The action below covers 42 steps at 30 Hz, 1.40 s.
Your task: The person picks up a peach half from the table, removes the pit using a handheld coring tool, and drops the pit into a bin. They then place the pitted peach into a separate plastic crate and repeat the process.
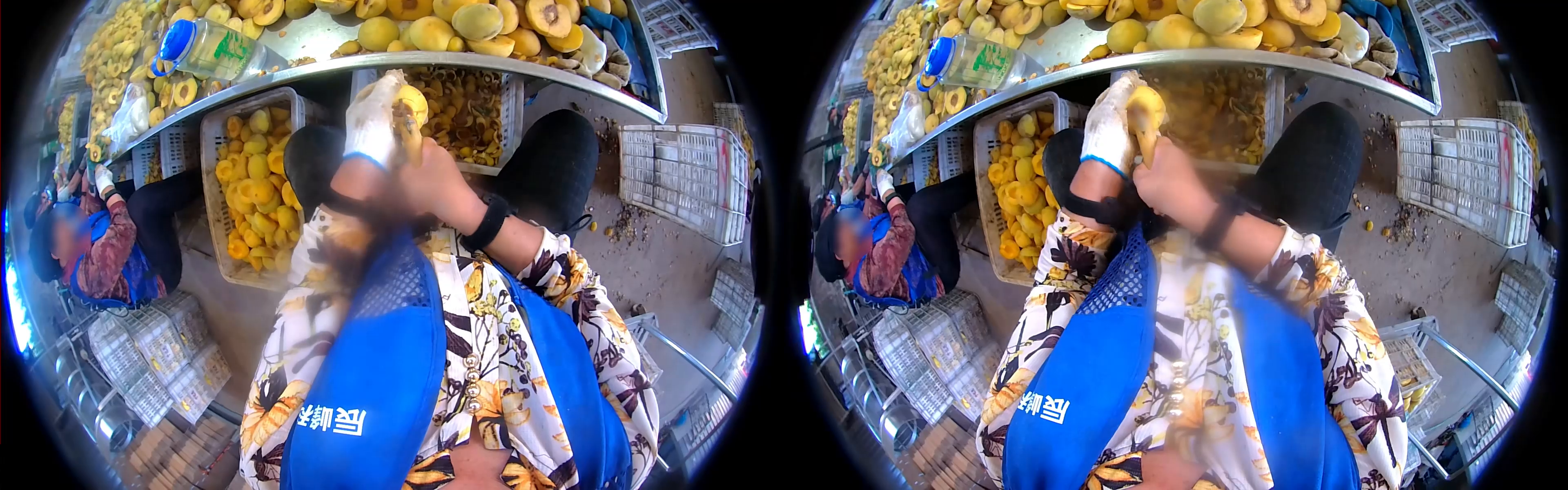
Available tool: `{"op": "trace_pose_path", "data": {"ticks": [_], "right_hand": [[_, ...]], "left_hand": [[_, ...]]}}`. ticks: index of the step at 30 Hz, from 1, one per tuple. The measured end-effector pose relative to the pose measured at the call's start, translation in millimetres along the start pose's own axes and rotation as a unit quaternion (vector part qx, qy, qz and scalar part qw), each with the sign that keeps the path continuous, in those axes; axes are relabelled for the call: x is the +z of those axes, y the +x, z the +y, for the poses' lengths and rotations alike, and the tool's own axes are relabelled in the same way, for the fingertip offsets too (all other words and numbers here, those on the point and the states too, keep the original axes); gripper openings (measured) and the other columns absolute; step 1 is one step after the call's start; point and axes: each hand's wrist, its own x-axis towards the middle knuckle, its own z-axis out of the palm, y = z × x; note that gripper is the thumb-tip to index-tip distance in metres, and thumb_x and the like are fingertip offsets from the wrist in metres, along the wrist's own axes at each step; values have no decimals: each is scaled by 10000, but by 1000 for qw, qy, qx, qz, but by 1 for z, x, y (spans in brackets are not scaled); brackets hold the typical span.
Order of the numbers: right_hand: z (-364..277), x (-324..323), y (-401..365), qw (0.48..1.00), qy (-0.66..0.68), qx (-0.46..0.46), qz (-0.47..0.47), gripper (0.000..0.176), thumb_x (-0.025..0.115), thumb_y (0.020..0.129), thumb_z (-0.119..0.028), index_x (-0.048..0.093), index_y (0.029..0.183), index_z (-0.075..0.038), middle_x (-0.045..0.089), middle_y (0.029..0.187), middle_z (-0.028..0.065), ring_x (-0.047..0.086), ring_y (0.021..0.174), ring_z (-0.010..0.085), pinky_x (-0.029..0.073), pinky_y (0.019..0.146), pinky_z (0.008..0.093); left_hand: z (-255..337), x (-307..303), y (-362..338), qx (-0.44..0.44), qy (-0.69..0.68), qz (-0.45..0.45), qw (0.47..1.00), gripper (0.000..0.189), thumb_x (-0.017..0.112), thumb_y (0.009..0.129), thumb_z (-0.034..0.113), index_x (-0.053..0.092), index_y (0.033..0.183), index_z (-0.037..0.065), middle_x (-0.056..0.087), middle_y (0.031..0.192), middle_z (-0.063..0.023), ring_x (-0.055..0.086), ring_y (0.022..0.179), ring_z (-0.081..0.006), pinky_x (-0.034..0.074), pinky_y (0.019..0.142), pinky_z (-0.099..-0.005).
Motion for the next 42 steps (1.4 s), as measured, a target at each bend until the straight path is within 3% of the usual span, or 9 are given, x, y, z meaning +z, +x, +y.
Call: {"op": "trace_pose_path", "data": {"ticks": [4,7,12,14,19,26,32,39,42], "right_hand": [[22,5,12,968,-201,-136,61,213,484,786,-108,522,912,59,609,682,224,624,608,353,510,588,389],[10,-8,13,990,-135,-35,-4,220,497,793,-124,514,916,58,612,715,234,621,703,404,496,681,428],[5,-12,15,968,-211,-137,23,195,470,815,-111,501,895,64,597,691,255,624,666,377,494,617,419],[9,-7,16,965,-213,-153,22,187,465,814,-105,495,888,64,593,677,250,625,640,358,494,578,411],[-11,-9,2,996,-31,24,-81,107,501,813,-90,484,858,5,544,605,122,554,494,204,420,409,333],[-21,-15,-5,913,331,192,-144,112,479,798,-35,483,889,30,544,645,114,574,550,170,439,415,348],[30,-1,18,972,-220,-79,36,171,536,809,-120,492,924,-1,603,703,206,613,610,313,488,547,393],[22,-19,25,964,-215,-154,38,273,600,808,-219,502,891,22,593,752,266,591,724,432,481,632,442],[23,-12,26,953,-242,-169,64,280,602,814,-220,496,883,31,592,739,262,596,691,406,481,611,422]], "left_hand": [[1,-2,3,-47,-71,-23,996,260,607,864,281,573,965,44,574,829,-70,562,683,-180,486,572,-303],[4,-7,0,-25,-22,-17,999,323,587,863,329,575,1007,39,590,851,-100,565,662,-213,483,539,-340],[38,-14,-3,-133,-58,-88,985,362,548,882,377,586,1012,41,613,894,-75,590,760,-202,491,648,-335],[25,-12,-9,34,-58,-64,996,280,616,853,281,592,972,28,610,857,-74,587,709,-174,493,591,-321],[13,2,-21,70,-79,8,994,197,678,814,129,608,943,-2,612,748,-62,572,607,-120,464,518,-239],[1,2,-22,171,75,4,982,145,668,818,120,666,915,13,650,857,-28,580,710,-90,472,635,-203],[7,-8,-16,39,5,-40,998,248,618,861,151,604,1070,17,624,969,-38,579,812,-111,481,709,-228],[16,-35,7,87,-7,-252,964,273,553,900,178,572,1116,12,618,1041,-82,599,939,-168,492,822,-276],[14,-15,-5,38,-69,-117,990,251,568,893,161,591,1087,4,622,1021,-89,600,898,-162,508,768,-268]]}}
